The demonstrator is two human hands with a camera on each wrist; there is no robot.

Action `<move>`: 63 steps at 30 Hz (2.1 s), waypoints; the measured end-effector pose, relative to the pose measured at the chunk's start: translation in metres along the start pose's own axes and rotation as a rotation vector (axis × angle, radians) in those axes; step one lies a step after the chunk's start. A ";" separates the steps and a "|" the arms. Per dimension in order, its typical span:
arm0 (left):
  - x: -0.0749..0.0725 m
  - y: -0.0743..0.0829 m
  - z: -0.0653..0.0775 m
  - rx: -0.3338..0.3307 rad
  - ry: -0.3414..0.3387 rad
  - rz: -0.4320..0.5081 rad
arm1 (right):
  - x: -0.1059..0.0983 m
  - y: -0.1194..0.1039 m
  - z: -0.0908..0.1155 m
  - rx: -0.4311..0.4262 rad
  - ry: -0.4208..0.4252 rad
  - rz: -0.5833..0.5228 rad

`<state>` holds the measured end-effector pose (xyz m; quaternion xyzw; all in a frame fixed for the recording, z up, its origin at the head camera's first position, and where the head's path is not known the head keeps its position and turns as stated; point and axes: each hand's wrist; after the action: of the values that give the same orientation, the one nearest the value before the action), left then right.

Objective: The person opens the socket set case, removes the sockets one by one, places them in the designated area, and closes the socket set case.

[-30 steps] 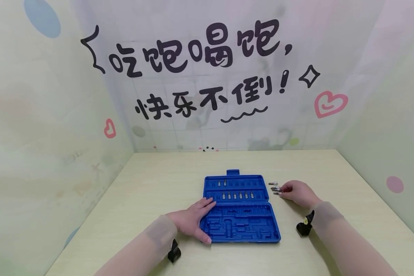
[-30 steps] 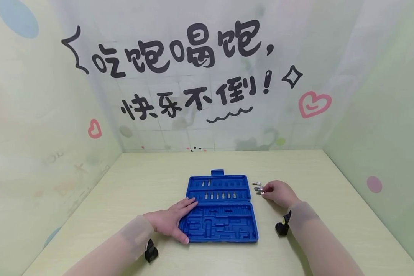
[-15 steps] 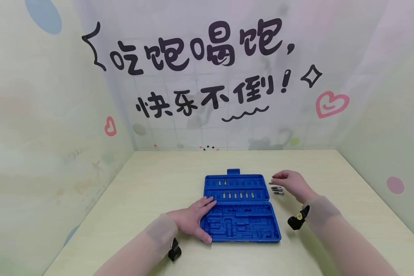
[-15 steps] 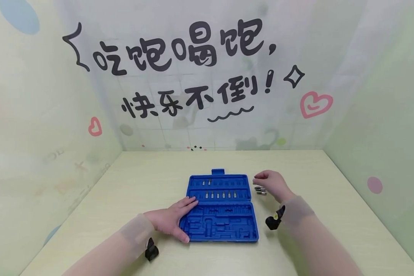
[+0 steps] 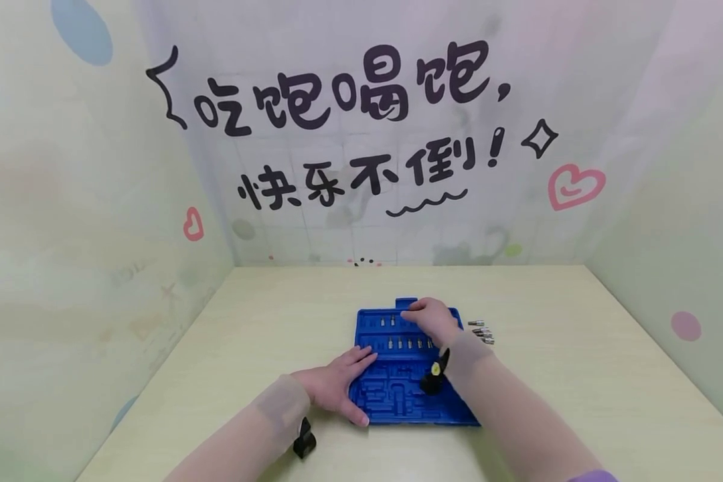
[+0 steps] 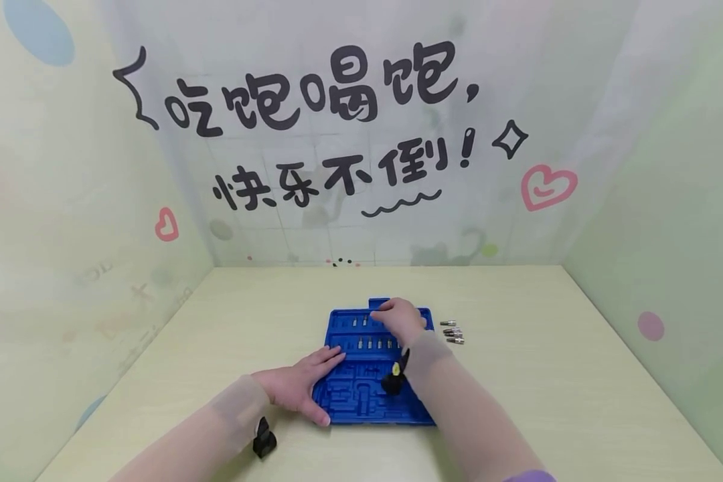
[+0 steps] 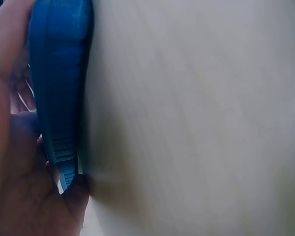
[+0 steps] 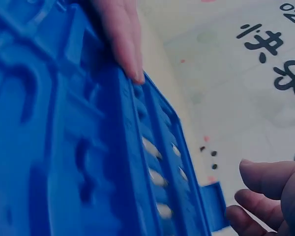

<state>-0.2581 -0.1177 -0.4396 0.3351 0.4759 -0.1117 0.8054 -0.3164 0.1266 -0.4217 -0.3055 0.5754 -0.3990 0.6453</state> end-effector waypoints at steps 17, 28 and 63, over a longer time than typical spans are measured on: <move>0.000 0.001 0.001 0.018 0.001 -0.004 | 0.042 -0.003 -0.017 0.137 0.043 0.240; 0.002 0.001 -0.002 0.021 0.000 -0.015 | 0.045 -0.005 -0.024 0.267 0.089 0.256; 0.004 0.002 0.001 0.022 0.031 -0.032 | 0.043 -0.003 -0.013 0.255 0.084 0.127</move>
<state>-0.2542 -0.1164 -0.4418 0.3377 0.4925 -0.1247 0.7924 -0.3288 0.0885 -0.4422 -0.1672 0.5649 -0.4395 0.6781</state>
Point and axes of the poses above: each hand's wrist, its own z-axis away from the middle knuckle, its own x-axis out of the palm, y = z × x, and after that the axes turned 1 degree about x, right-handed
